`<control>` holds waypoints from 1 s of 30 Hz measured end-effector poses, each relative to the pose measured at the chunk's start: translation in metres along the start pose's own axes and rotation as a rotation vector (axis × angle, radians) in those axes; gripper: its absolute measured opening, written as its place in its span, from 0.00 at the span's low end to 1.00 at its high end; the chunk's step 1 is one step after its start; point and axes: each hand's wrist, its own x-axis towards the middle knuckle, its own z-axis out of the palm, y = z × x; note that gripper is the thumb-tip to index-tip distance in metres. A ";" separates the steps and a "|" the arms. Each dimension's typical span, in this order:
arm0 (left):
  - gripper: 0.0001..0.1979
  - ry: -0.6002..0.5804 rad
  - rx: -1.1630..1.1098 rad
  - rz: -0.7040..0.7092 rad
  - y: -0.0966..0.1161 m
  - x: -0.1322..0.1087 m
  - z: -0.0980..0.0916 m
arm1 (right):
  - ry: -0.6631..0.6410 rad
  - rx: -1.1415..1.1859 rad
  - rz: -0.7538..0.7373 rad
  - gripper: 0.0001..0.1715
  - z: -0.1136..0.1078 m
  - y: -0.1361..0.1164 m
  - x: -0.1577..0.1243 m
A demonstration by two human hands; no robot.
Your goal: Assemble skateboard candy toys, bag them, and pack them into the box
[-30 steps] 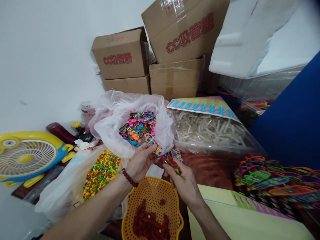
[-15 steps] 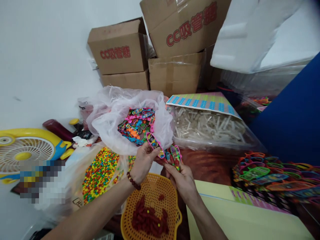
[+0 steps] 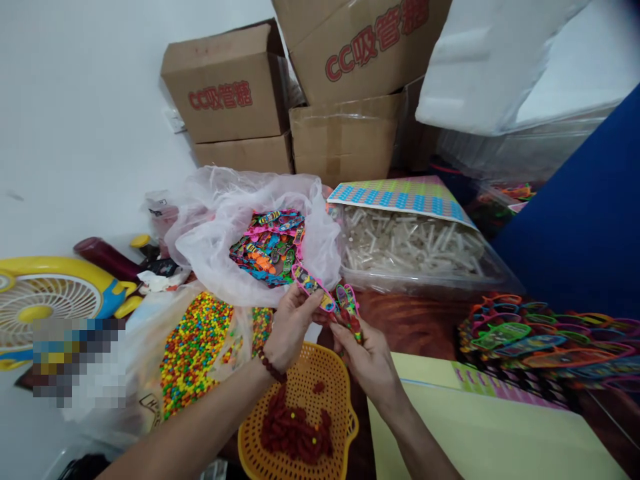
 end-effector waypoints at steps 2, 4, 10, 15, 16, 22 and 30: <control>0.14 0.000 -0.032 -0.049 -0.001 -0.003 0.003 | 0.003 -0.006 -0.005 0.18 -0.001 0.002 0.001; 0.15 -0.002 -0.050 -0.095 -0.001 -0.005 0.004 | 0.007 -0.019 -0.023 0.17 -0.002 0.003 0.001; 0.11 0.010 -0.261 -0.251 0.004 -0.003 -0.004 | 0.012 -0.005 0.005 0.16 -0.005 0.007 -0.003; 0.11 0.016 -0.276 -0.291 0.004 0.001 -0.006 | 0.006 0.007 -0.007 0.17 -0.007 0.006 -0.008; 0.11 0.015 -0.266 -0.290 0.004 0.000 -0.006 | -0.001 0.001 -0.009 0.17 -0.007 0.005 -0.008; 0.13 -0.017 -0.200 -0.208 0.003 -0.003 -0.002 | -0.014 -0.041 -0.031 0.16 -0.007 0.007 -0.006; 0.14 0.002 -0.088 -0.070 -0.004 -0.007 0.002 | 0.014 -0.081 -0.017 0.17 -0.005 0.002 -0.006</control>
